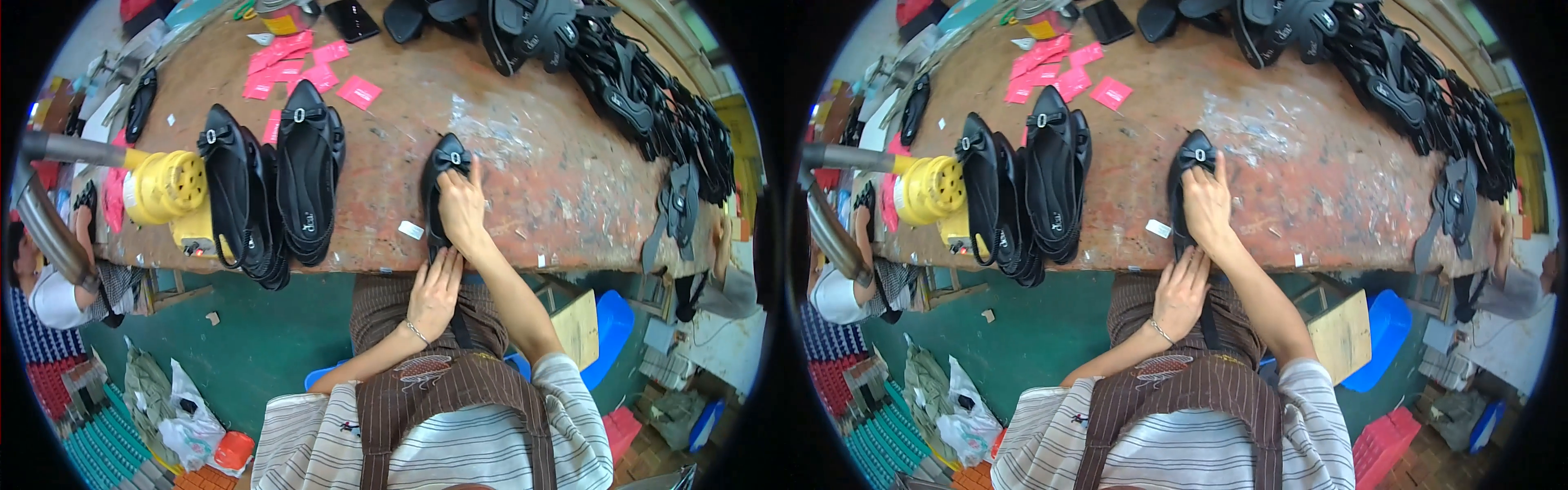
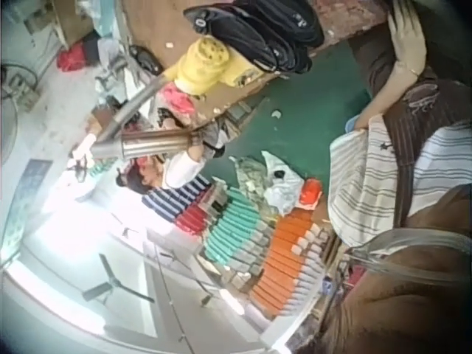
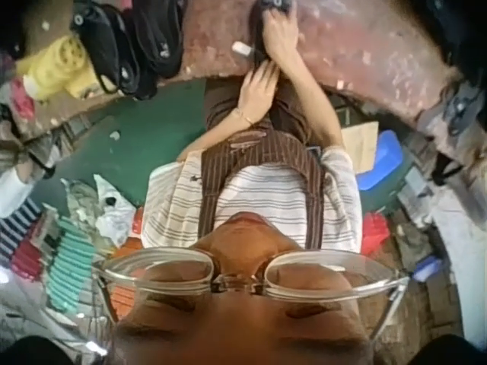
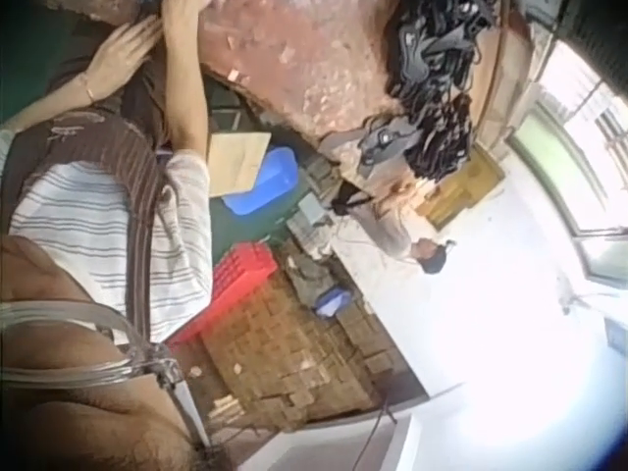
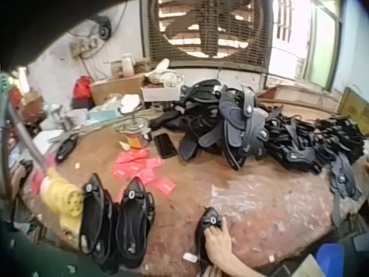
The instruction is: Inserting insoles into black ballet flat shoes at a manufacturing workstation.
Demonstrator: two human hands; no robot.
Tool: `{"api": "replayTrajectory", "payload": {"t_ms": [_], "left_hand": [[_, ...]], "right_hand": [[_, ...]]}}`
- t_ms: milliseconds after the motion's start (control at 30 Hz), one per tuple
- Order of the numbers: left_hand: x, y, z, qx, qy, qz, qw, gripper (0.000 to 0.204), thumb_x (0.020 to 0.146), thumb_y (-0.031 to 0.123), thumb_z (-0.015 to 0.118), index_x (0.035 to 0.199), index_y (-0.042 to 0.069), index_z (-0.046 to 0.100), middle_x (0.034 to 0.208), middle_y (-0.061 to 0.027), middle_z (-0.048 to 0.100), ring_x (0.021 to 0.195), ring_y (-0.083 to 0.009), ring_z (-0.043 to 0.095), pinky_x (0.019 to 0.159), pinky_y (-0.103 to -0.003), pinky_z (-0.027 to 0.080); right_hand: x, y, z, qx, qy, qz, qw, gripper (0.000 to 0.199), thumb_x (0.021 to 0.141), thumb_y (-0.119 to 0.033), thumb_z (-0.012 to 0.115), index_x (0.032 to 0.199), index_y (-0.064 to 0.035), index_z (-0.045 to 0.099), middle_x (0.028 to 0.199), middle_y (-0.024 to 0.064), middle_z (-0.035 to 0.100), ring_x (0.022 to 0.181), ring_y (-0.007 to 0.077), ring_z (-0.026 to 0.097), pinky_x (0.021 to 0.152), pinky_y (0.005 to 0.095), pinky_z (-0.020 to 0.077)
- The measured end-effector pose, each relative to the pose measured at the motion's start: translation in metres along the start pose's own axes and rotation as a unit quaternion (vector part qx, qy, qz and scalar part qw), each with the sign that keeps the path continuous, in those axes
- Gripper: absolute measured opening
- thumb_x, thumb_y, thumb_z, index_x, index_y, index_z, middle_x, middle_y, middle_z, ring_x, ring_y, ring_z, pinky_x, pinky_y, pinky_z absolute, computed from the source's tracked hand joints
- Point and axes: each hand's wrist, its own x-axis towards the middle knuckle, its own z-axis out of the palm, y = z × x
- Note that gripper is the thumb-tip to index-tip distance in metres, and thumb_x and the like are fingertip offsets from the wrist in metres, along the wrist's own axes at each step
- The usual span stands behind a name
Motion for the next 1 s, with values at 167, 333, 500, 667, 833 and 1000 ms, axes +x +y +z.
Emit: {"api": "replayTrajectory", "payload": {"t_ms": [167,333,500,667,833,1000], "left_hand": [[0.008,-0.002,-0.002,-0.035,0.075,-0.009,0.997,0.027,0.079,0.004,0.062,0.103,-0.007,0.067,0.107,-0.0212,0.066,0.115,-0.0341,0.057,0.098,-0.046,0.045],[0.007,-0.004,-0.004,-0.022,0.025,-0.007,0.999,0.039,0.084,0.010,0.053,0.119,-0.005,0.061,0.125,-0.0173,0.060,0.128,-0.0292,0.049,0.104,-0.045,0.041],[0.008,-0.003,-0.003,-0.043,-0.059,-0.045,0.996,0.033,0.083,0.010,0.055,0.111,-0.004,0.065,0.110,-0.0178,0.065,0.118,-0.0307,0.054,0.102,-0.044,0.042],[0.009,-0.005,-0.002,-0.026,0.072,0.007,0.997,0.023,0.074,0.004,0.060,0.094,-0.002,0.068,0.092,-0.0141,0.066,0.101,-0.0298,0.058,0.095,-0.045,0.043],[0.005,-0.006,-0.001,-0.067,-0.031,-0.035,0.997,0.027,0.080,0.009,0.057,0.101,-0.003,0.068,0.099,-0.0161,0.068,0.109,-0.0299,0.057,0.098,-0.044,0.041],[0.009,-0.007,0.000,-0.031,0.069,0.011,0.997,0.022,0.078,0.008,0.059,0.095,-0.002,0.070,0.090,-0.0154,0.068,0.101,-0.0292,0.058,0.096,-0.043,0.041]], "right_hand": [[-0.026,-0.010,0.000,0.011,-0.006,-0.037,0.999,0.063,0.086,-0.005,0.055,0.141,0.0146,0.031,0.147,0.0318,0.034,0.140,0.0409,0.032,0.117,0.0553,0.0165],[-0.006,-0.008,-0.006,-0.032,-0.117,0.013,0.993,0.050,0.089,-0.007,0.046,0.133,0.0152,0.039,0.140,0.0305,0.043,0.135,0.0412,0.039,0.116,0.0572,0.0150],[-0.014,-0.006,-0.005,-0.041,0.024,-0.059,0.997,0.056,0.087,-0.005,0.048,0.137,0.0159,0.035,0.144,0.0316,0.039,0.140,0.0393,0.034,0.117,0.0593,0.0096],[-0.012,-0.006,0.001,-0.049,-0.112,-0.034,0.992,0.062,0.082,-0.003,0.049,0.139,0.0149,0.034,0.146,0.0274,0.040,0.141,0.0383,0.032,0.118,0.0574,0.0102],[-0.018,-0.008,0.005,-0.054,-0.040,-0.079,0.995,0.065,0.078,-0.003,0.049,0.138,0.0157,0.035,0.146,0.0316,0.037,0.142,0.0387,0.031,0.116,0.0602,0.0130],[-0.006,-0.006,0.008,-0.033,-0.085,-0.001,0.996,0.033,0.077,-0.004,0.052,0.108,0.0086,0.055,0.112,0.0224,0.057,0.119,0.0376,0.050,0.115,0.0630,0.0105]]}}
